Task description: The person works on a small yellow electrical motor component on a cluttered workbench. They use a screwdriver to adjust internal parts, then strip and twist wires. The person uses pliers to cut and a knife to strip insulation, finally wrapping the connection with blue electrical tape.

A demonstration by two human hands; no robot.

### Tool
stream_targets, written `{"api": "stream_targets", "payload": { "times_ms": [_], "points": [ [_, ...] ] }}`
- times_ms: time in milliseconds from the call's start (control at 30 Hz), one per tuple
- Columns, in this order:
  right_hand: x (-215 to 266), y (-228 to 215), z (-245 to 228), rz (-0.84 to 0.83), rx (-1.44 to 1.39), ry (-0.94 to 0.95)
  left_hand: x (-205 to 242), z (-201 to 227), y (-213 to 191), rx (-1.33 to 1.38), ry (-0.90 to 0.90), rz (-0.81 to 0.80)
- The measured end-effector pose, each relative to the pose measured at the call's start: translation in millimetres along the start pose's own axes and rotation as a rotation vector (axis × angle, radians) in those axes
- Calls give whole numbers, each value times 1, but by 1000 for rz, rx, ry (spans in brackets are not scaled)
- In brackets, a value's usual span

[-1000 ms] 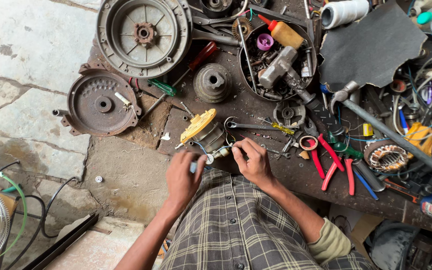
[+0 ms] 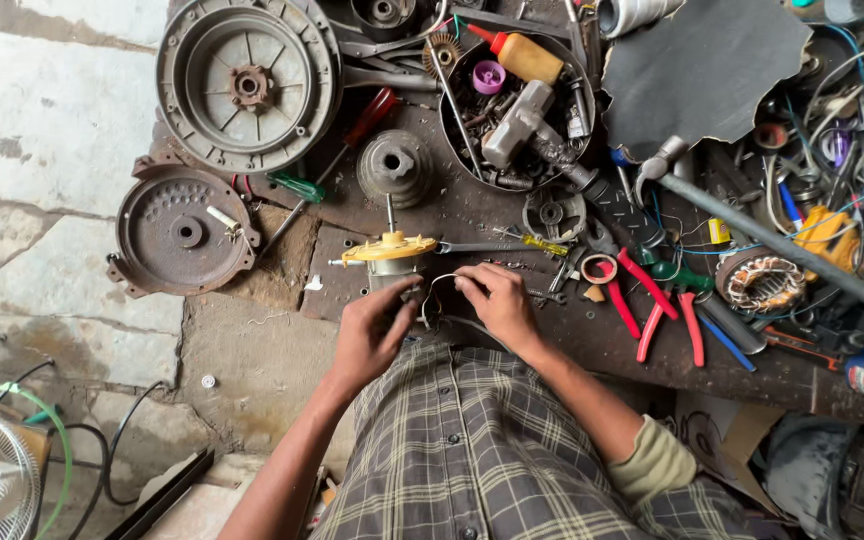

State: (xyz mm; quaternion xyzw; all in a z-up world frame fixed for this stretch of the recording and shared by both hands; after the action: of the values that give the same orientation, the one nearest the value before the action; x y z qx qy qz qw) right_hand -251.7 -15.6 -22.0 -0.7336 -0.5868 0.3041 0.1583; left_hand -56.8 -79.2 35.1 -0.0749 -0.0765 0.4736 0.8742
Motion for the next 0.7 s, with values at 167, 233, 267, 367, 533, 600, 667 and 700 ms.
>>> {"api": "stream_targets", "payload": {
  "times_ms": [167,233,267,367,533,600,667,700],
  "points": [
    [12,-16,-29,54,66,-24,-9,3,13,-302,2,-80],
    [14,-19,-35,42,103,-4,-13,7,21,-401,78,-78],
    [14,-20,-38,36,91,-43,-15,9,26,-448,117,-80],
    [16,-21,-44,26,53,-123,-15,14,35,-333,223,-79],
    [17,-20,-43,41,-3,-159,-17,3,37,-398,76,-155],
    [18,-20,-46,67,89,-237,-16,1,37,-419,69,-154],
    [18,-19,-49,85,165,-300,-17,1,37,-431,87,-142],
    [19,-19,-50,92,195,-323,-18,-1,37,-442,67,-158]
  ]
}}
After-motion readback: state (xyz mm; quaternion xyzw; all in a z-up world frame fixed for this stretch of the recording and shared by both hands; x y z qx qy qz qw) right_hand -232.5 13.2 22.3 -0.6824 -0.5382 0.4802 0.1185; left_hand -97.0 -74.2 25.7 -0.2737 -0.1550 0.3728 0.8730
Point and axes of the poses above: each hand's wrist, its own x-axis away from the middle knuckle, its own y-axis out of the palm, z = x × y, the point moved 6 cm from there along -x, towards the middle knuckle, and after that the axes turned 6 degrees about -y, right-handed, at the moved point
